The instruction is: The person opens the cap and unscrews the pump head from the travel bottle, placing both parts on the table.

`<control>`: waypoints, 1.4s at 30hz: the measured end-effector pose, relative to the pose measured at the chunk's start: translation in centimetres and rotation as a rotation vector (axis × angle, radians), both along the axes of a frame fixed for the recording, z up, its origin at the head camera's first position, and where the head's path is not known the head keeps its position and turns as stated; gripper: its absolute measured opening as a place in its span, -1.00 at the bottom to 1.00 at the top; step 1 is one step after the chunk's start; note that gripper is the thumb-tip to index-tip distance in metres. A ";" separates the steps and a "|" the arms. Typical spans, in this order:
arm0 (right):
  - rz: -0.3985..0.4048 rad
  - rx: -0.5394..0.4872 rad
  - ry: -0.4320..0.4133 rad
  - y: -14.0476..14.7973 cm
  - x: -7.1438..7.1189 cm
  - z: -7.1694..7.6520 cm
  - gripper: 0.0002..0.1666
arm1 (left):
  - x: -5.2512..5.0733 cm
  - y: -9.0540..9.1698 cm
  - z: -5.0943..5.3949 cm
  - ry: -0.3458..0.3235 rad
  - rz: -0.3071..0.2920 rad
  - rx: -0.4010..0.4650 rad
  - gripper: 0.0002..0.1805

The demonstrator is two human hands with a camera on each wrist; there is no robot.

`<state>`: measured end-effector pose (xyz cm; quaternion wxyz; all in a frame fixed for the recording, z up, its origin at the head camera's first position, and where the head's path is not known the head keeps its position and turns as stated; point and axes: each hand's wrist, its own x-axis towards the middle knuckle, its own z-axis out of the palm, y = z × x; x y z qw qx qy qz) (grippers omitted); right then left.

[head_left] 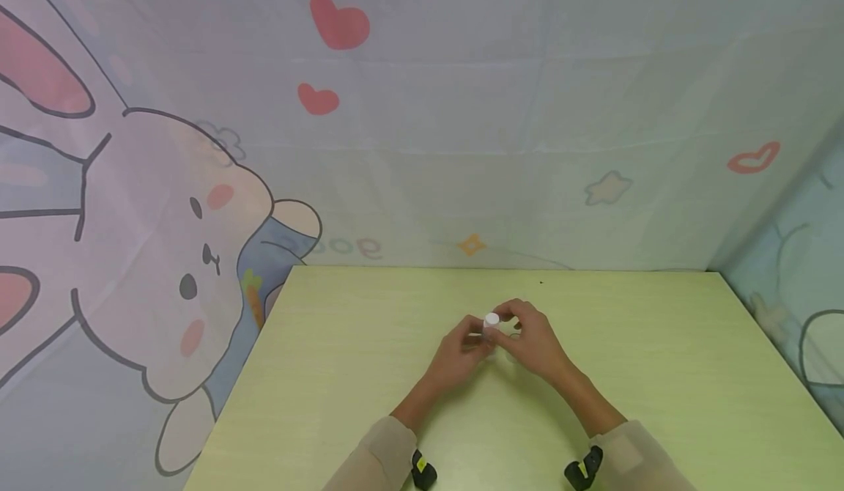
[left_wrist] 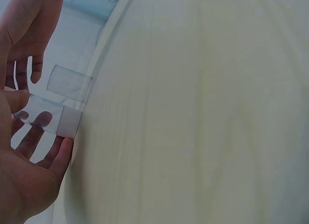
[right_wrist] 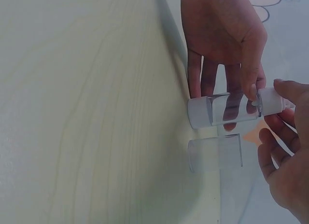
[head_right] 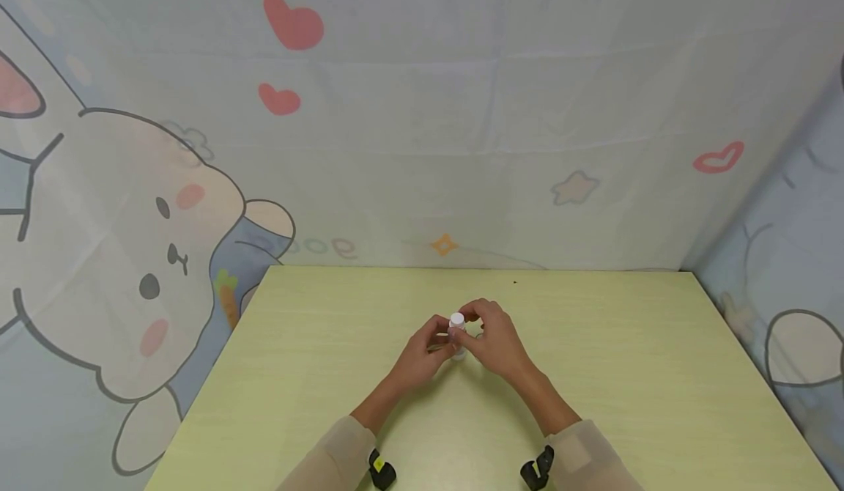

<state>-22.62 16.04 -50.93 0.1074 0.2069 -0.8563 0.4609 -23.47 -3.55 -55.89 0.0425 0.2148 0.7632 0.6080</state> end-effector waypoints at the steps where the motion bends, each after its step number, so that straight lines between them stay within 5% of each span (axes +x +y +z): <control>1: -0.003 0.000 -0.003 0.0 0.0 0.0 -0.66 | 0.0 0.0 0.0 0.001 0.001 -0.003 -0.77; 42: -0.016 0.026 0.026 -0.1 0.0 -0.1 -0.67 | -0.3 0.0 -0.4 -0.014 -0.019 -0.016 -0.78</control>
